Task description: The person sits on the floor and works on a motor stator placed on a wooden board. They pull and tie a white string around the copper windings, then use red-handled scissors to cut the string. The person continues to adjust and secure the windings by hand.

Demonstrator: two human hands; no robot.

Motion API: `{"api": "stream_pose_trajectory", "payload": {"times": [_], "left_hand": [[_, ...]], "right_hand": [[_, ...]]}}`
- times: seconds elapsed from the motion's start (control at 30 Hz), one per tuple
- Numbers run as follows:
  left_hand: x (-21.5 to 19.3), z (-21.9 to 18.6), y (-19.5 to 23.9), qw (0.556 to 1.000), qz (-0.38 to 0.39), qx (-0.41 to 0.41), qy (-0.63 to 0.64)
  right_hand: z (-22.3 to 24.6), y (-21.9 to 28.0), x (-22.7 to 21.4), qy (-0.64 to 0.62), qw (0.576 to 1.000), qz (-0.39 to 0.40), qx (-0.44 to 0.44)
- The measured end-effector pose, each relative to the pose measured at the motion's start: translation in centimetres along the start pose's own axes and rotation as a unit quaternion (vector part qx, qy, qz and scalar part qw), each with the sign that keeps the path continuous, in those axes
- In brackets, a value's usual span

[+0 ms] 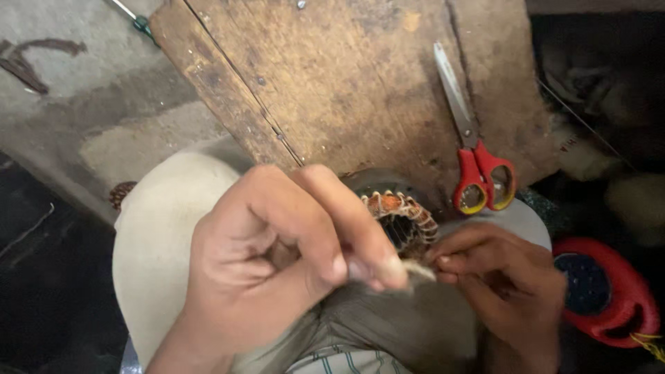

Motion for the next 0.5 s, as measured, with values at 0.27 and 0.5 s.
{"api": "stream_pose_trajectory", "payload": {"times": [0.27,0.5], "left_hand": [[0.2,0.2,-0.1,0.999,-0.028,0.006,0.036],[-0.1,0.0,-0.2,0.999,-0.031,0.013,0.003]], "right_hand": [[4.6,-3.4,2.8,0.112,0.992,0.058,0.004],[5.8,-4.3,4.4,0.177,0.98,0.092,-0.026]]}}
Point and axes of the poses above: each hand's wrist, its own y-axis away from the middle knuckle, its own x-axis out of the palm, z = x × y, the point moved 7 cm from there along -y, towards the middle knuckle, and after that the axes turned 12 degrees about -y, right-handed, at the moved point
